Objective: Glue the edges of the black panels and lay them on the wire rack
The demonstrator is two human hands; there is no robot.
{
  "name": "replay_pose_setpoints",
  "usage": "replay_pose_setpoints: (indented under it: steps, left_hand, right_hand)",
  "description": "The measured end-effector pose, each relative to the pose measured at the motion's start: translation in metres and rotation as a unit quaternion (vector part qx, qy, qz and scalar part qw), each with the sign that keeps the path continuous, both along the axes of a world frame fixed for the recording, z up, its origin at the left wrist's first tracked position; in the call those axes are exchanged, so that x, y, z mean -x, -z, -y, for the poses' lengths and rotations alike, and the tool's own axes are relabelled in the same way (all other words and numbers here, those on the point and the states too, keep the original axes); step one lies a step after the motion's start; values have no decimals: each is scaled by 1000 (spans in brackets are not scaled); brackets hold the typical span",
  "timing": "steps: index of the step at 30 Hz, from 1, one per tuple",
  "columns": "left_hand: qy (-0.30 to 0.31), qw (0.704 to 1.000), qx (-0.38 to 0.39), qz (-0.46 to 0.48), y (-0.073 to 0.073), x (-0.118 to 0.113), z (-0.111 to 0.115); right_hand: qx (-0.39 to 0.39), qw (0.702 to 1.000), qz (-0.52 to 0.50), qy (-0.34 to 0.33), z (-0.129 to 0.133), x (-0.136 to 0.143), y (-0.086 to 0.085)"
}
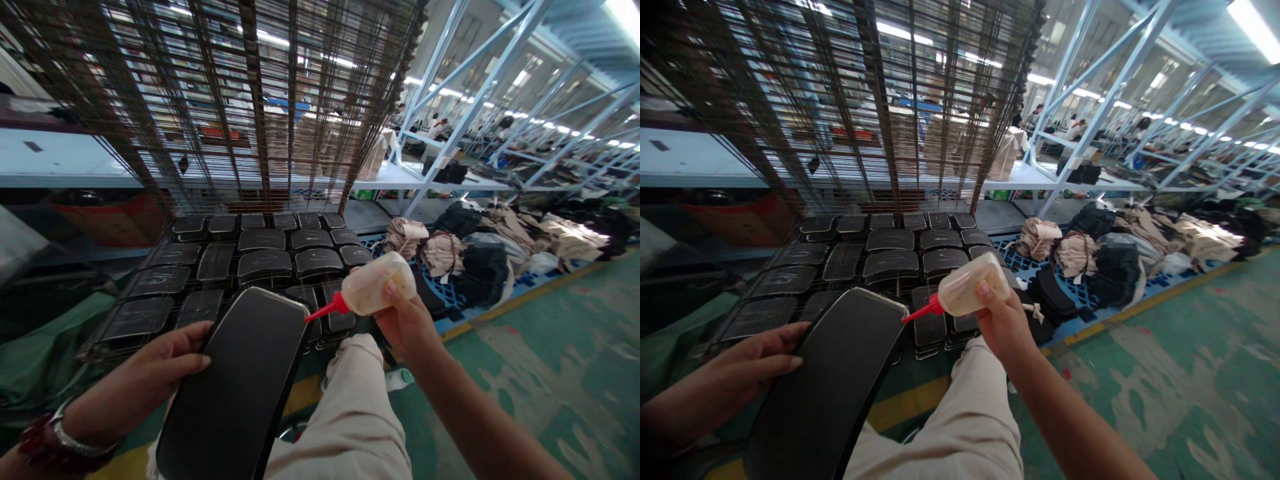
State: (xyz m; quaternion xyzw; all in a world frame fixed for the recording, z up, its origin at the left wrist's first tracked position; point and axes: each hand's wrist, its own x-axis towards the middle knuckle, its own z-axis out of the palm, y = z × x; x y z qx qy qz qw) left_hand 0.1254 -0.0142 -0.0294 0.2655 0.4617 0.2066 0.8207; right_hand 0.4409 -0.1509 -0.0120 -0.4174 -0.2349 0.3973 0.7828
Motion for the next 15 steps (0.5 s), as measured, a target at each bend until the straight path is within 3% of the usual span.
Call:
replay_pose_setpoints:
  steps: [9, 15]
  left_hand:
    - [36, 998, -31, -39, -13, -14, 4]
    - [44, 996, -59, -55, -13, -17, 5]
  right_hand:
    - [9, 999, -50, -15, 9, 17, 15]
    - [17, 996, -84, -36, 16, 28, 22]
